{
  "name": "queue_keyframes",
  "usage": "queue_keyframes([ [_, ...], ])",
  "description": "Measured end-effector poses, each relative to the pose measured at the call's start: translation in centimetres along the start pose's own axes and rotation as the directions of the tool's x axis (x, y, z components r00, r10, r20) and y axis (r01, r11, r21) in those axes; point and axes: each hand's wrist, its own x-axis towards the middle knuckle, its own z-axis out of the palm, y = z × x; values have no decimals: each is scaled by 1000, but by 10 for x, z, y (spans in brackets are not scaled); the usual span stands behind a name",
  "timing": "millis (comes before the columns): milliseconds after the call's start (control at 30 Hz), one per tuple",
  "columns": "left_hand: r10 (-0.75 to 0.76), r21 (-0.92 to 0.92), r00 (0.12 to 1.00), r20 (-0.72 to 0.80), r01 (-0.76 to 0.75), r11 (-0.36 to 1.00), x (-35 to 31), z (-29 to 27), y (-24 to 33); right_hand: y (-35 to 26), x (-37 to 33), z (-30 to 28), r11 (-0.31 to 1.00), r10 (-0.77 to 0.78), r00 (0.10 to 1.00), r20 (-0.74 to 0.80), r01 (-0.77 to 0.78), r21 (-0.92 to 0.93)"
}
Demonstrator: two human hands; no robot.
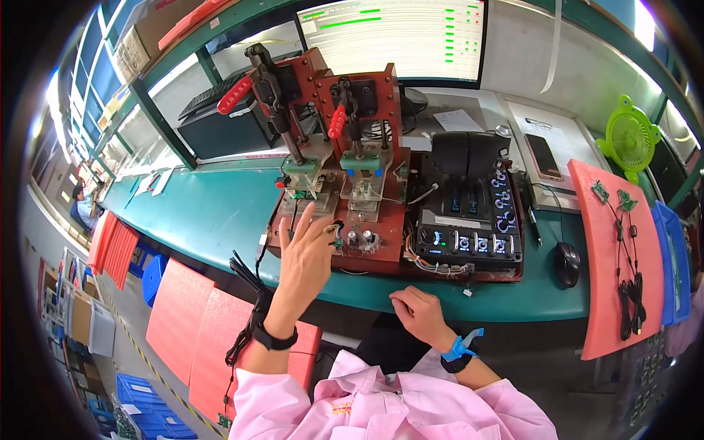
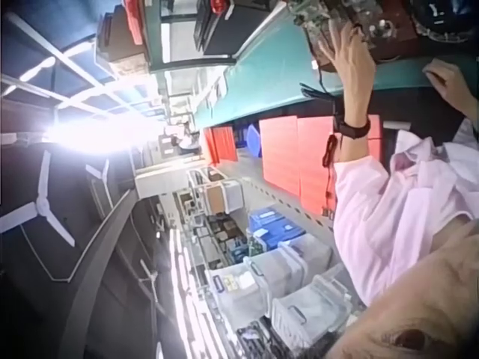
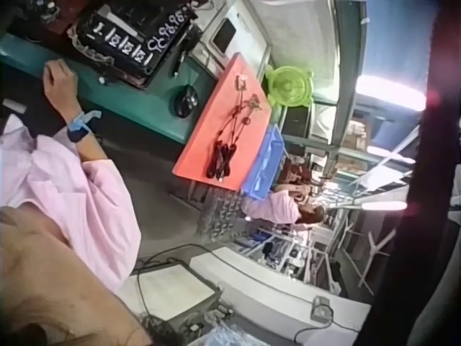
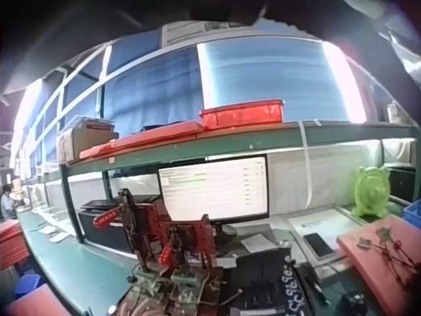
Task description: The person connects a circuit board to a cable, places it into a testing machine, and presses buttons and levers on a control panel. After clicking a mouse, they remove the board and cable to a foam pad and repeat the process with another unit.
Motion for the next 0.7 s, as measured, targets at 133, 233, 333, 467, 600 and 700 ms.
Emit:
queue_keyframes([
  [133,-169,-52,986,-8,169,984,-5,-2,-7,1,-2,-4,1000,-3,1000,27,2,31],
  [233,-208,-204,975,71,219,954,0,0,-19,1,-1,-5,998,-10,1000,29,9,64],
  [333,-172,-218,982,75,184,959,3,4,-21,2,-1,-5,997,-9,1000,21,7,77],
  [467,-164,-160,984,69,173,972,0,8,-15,3,-2,-3,997,27,1000,10,-27,75],
  [600,-134,-64,991,19,135,989,-6,7,-14,1,0,2,991,-91,996,0,90,-97],
  [700,-191,12,980,48,190,982,-13,2,-16,-8,3,-3,968,-116,989,95,134,-213],
])
